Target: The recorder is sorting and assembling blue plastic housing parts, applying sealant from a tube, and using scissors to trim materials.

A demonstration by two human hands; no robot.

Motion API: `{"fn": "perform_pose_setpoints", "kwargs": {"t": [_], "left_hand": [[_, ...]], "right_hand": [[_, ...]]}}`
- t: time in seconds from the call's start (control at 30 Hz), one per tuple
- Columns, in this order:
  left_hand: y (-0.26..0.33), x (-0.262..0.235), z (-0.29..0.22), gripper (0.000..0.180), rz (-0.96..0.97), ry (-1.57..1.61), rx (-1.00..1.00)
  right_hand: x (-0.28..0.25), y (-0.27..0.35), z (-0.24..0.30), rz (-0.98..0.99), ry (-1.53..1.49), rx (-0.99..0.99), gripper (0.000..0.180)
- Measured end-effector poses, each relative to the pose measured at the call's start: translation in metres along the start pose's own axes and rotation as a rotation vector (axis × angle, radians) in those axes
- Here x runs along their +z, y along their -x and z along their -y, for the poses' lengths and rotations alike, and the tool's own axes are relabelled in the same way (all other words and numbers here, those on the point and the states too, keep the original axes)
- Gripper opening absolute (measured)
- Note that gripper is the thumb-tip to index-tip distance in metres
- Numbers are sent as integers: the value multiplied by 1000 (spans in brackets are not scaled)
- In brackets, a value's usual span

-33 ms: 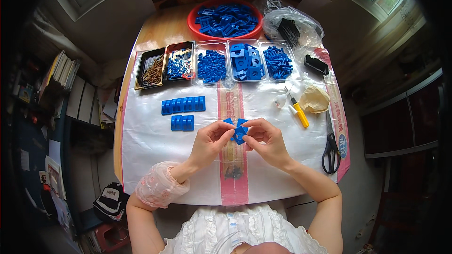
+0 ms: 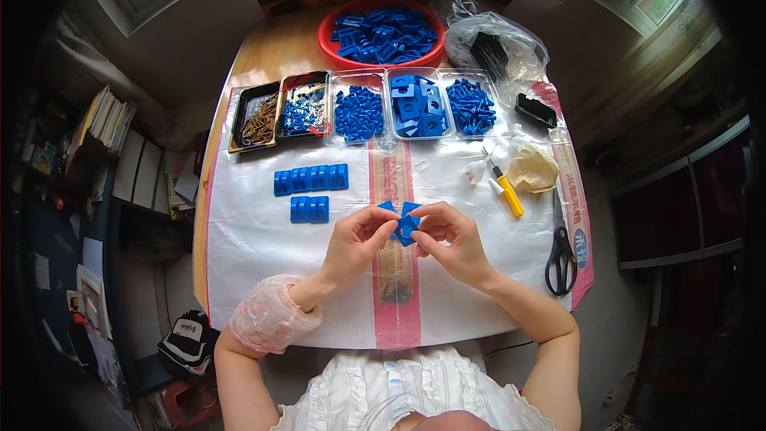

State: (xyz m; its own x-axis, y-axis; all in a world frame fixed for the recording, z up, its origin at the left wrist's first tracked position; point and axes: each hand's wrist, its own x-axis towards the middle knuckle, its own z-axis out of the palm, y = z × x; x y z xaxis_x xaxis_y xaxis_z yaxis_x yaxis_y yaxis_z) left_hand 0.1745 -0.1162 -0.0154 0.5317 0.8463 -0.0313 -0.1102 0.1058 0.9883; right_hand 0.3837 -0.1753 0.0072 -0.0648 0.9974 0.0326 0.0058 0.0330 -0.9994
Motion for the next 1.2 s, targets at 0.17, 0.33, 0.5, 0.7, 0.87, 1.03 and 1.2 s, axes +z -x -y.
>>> {"fn": "perform_pose_setpoints", "kwargs": {"t": [0.17,0.33,0.5,0.7,0.87,1.03,1.2], "left_hand": [[-1,4,1,16,27,-44,101],[0,4,1,16,30,-88,127],[6,5,0,13,64,-99,172],[7,7,0,11,93,-77,143],[8,9,0,16,146,-178,156],[10,8,-1,18,135,-216,195],[8,10,1,20,159,-203,209]], "right_hand": [[0,0,1,3,32,-53,28],[-2,2,8,18,-1,40,17],[-8,5,27,41,7,129,8],[-17,7,46,65,150,84,7],[-32,13,85,11,176,124,5],[-37,1,126,53,629,-172,10],[-8,-61,168,79,769,-423,9]]}}
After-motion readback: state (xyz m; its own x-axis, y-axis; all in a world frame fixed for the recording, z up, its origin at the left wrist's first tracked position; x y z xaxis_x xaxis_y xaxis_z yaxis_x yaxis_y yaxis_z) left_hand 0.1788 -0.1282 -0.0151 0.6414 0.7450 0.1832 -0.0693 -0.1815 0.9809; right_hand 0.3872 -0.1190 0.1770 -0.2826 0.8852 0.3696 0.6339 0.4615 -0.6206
